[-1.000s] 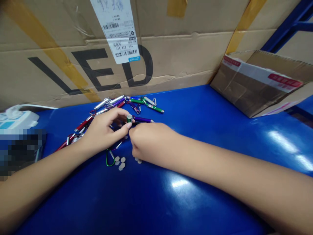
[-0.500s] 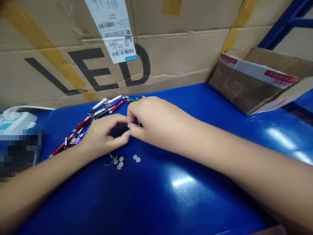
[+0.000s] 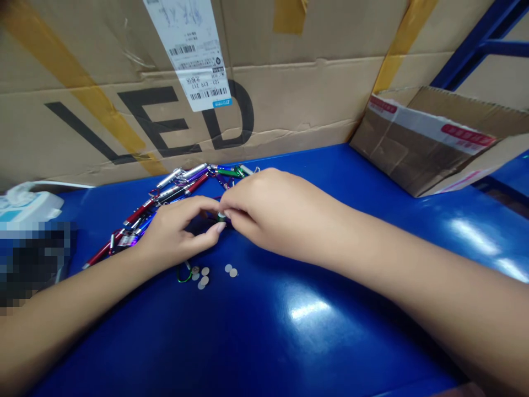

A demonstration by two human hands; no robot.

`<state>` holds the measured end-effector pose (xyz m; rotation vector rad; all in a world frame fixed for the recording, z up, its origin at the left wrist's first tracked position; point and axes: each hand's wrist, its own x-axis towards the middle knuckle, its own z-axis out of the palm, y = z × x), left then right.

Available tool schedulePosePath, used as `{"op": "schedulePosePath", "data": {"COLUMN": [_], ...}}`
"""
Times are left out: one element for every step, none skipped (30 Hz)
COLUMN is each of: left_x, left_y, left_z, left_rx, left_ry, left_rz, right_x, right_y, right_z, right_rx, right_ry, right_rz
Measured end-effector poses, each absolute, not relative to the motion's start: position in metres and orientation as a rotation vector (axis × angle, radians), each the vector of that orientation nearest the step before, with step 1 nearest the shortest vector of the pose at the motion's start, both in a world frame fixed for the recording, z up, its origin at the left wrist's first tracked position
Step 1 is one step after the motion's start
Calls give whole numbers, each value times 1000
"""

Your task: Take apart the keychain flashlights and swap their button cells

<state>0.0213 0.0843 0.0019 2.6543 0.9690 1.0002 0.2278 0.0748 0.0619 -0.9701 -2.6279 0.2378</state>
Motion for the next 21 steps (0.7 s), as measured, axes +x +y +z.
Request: {"op": "schedulePosePath", "data": {"left_x": [21,21,21,21,21,21,21,21,21,21,20,20,19,19,19,18,18,18,18,18,19], "left_y": [84,85,85,85,85,85,85,85,85,85,86,86,87,87,87,88,88,88,88,88,87], "left_z": [2,2,2,2,2,3,2,2,2,2,2,2,1,1,1,0,0,0,0,0,0], "left_rx": [2650,2647,2643,2641,2640,2640,2642,2646,2652,2658,2662,2662,2660,2659,2660,2665,2671,2678,2681,2680,2676], "left_ry": [964,961,959,960,963,968,971,971,967,960,953,949,950,952,956,960,965,969,976,983,989], "left_rz": [1006,1015,1023,1027,1025,1017,1008,998,991,988,988,991,994,997,1000,1001,1004,1008,1012,1014,1013], "right_x": [229,230,231,231,231,231,231,231,231,232,233,234,235,235,235,235,233,231,229,226,223], "right_y": [73,72,70,69,68,67,66,66,66,66,66,65,65,64,63,61,59,57,55,53,50], "right_z": [63,63,64,64,64,64,65,65,66,67,68,70,71,72,72,70,68,65,61,57,53], "right_rx": [-975,-984,-995,-1008,-1019,-1032,-1051,-1075,-1098,-1117,-1136,-1159,-1186,-1216,-1244,-1261,-1267,-1241,-1210,-1202,-1191], "right_ry": [-2640,-2647,-2652,-2657,-2667,-2677,-2690,-2704,-2713,-2715,-2703,-2678,-2647,-2623,-2629,-2670,-2736,-2839,-2918,-2967,-3012], "right_rz": [225,209,193,184,181,182,185,189,191,194,194,192,192,198,220,253,293,339,355,341,330]}}
